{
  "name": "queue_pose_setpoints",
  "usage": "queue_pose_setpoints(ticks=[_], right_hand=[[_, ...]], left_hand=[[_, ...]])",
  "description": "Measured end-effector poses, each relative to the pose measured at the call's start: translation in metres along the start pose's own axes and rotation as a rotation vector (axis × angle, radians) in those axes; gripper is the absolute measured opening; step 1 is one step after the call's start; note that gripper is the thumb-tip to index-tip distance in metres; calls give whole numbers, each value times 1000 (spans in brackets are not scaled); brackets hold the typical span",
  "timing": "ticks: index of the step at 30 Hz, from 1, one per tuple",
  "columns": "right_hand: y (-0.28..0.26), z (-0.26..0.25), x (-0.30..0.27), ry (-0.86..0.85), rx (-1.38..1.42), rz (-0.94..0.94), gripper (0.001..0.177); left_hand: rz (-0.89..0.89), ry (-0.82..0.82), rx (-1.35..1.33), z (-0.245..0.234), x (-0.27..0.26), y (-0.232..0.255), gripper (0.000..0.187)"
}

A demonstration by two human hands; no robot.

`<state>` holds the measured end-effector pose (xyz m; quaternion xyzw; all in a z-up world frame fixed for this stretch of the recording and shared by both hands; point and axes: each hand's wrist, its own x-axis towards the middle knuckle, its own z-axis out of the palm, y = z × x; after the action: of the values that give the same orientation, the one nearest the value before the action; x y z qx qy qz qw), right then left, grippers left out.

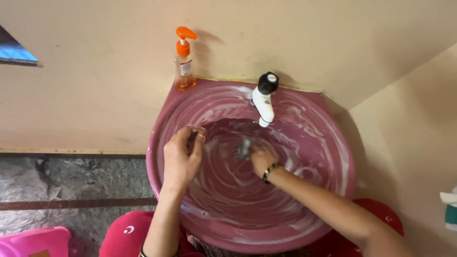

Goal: The person scrubs the interior of a pink bathroom sink using a soapy cloth. They repeatedly rub the basin surface and the area around the drain in circular motions, spreading the soap suds across the sink.

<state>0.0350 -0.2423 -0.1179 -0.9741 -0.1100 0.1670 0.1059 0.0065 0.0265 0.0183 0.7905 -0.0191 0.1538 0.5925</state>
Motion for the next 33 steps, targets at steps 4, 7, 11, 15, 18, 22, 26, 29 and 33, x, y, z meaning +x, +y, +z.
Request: queue_pose_setpoints(ticks=[4,7,11,15,18,22,26,29,33], right_hand=[[-12,29,-14,-93,-10,85,35],[-13,49,7,166,48,10,55],[-15,59,7,171,84,-117,53],[20,38,-10,-354,-246,193,32],[45,47,-1,259,-447,45,17],[8,90,-5,142,255,72,36],[22,74,-32,-151,92,-566,27],[82,45,-17,-277,-132,-18,22],[83,46,-19,-303,-300,267,27]], left_hand=[[-6,4,-12,0,1,-3,14],[-1,1,6,1,2,-2,14],[-9,-5,8,-1,1,-1,13],[19,15,-12,-5,3,-5,12],[-10,19,32,-3,2,-3,13],[26,11,-17,2,1,-2,13],[44,16,4,0,0,-5,13],[29,28,53,-1,4,-6,14],[84,37,36,-1,1,-7,12]])
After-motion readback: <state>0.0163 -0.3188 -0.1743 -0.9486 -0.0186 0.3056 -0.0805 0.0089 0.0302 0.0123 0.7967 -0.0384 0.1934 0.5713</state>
